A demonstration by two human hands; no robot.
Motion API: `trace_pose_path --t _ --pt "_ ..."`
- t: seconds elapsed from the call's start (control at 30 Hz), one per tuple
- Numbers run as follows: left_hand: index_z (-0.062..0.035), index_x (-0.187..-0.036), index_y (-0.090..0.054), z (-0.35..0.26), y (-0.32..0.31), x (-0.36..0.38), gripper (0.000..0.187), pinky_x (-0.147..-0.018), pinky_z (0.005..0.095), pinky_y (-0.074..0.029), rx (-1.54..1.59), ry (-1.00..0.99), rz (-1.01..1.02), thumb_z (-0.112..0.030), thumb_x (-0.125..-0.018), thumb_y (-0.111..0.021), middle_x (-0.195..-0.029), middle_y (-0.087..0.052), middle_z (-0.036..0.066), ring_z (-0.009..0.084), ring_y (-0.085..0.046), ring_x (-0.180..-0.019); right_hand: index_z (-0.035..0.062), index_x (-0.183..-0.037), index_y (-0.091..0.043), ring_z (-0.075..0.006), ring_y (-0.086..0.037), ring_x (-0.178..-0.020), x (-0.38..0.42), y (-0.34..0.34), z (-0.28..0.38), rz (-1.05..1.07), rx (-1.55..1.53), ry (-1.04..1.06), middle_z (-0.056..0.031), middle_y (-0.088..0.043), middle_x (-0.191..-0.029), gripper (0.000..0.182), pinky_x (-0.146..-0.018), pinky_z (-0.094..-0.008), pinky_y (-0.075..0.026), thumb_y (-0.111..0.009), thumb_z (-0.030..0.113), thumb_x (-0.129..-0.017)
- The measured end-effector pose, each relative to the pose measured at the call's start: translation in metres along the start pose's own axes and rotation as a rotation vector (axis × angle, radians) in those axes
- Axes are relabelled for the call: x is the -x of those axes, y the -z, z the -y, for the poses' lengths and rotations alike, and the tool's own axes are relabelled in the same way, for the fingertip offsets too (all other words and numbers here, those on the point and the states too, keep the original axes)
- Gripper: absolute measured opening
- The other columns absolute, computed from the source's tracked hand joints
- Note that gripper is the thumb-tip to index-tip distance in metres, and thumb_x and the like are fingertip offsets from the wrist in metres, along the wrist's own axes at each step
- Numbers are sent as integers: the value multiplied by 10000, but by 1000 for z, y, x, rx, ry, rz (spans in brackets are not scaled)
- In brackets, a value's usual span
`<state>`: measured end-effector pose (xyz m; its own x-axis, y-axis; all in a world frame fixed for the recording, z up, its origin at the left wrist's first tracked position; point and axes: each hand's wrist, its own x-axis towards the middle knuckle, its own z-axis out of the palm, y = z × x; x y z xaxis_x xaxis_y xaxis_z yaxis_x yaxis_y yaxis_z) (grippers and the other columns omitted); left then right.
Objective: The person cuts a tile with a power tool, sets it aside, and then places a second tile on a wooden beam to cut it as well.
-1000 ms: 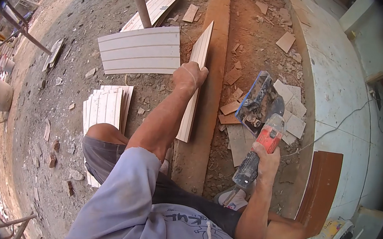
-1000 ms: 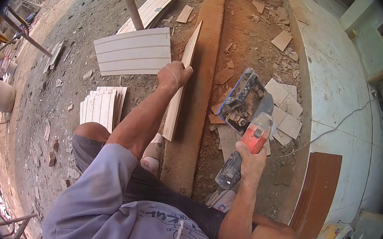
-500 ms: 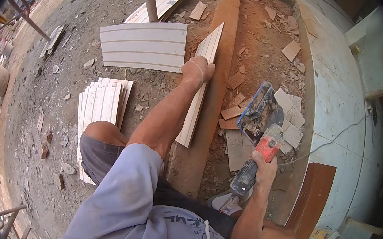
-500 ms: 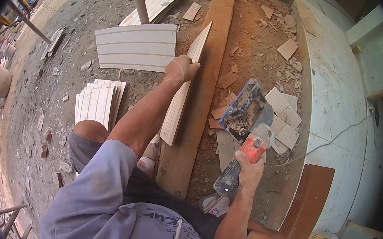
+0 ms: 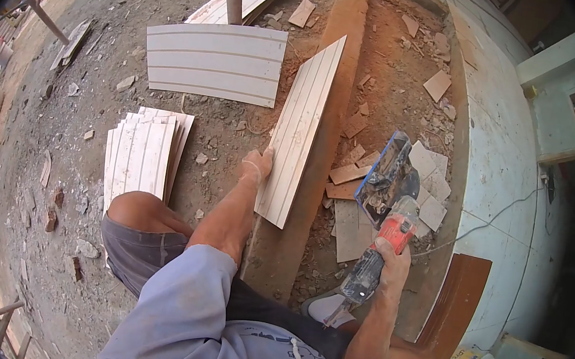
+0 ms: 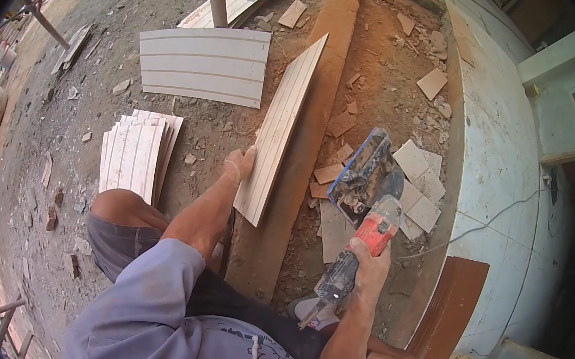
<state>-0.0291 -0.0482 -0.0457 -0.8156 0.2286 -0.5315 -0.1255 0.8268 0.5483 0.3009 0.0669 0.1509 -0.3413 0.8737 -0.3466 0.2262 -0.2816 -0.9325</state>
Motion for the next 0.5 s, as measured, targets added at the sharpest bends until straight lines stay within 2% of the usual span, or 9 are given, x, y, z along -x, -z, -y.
trace_pose_path --t 0.23,0.3,0.4,0.5 --pt "80 -1170 -636 -6 -21 -34 785 -1025 473 -434 7 32 12 -633 -927 -416 -1229 -591 324 432 -563 -1193 -7 -1148 -577 -152 -599 -838 0 0 8 -38 56 -41 -52 -618 -977 489 -785 -299 -482 -758 192 -739" --pt "72 -1184 -632 -20 -18 -31 827 -1025 487 -431 -3 58 32 -669 -924 -375 -1274 -563 319 443 -546 -1206 -7 -1133 -579 -152 -603 -832 2 0 8 -57 46 -33 -56 -620 -967 476 -774 -299 -488 -755 184 -734" --pt "37 -1351 -507 -19 -30 -47 965 -1089 552 -326 5 134 51 -779 -874 -312 -1395 -468 295 416 -437 -1326 -8 -1125 -572 -160 -615 -798 -10 1 -2 -55 -51 80 -60 -622 -944 477 -750 -301 -507 -755 172 -723" --pt "52 -1369 -479 -25 -25 -47 1073 -1092 565 -307 79 191 63 -850 -800 -361 -1420 -443 298 427 -416 -1344 -19 -1120 -566 -168 -620 -756 -14 3 5 -39 -21 39 -63 -624 -915 483 -720 -307 -517 -756 168 -718"
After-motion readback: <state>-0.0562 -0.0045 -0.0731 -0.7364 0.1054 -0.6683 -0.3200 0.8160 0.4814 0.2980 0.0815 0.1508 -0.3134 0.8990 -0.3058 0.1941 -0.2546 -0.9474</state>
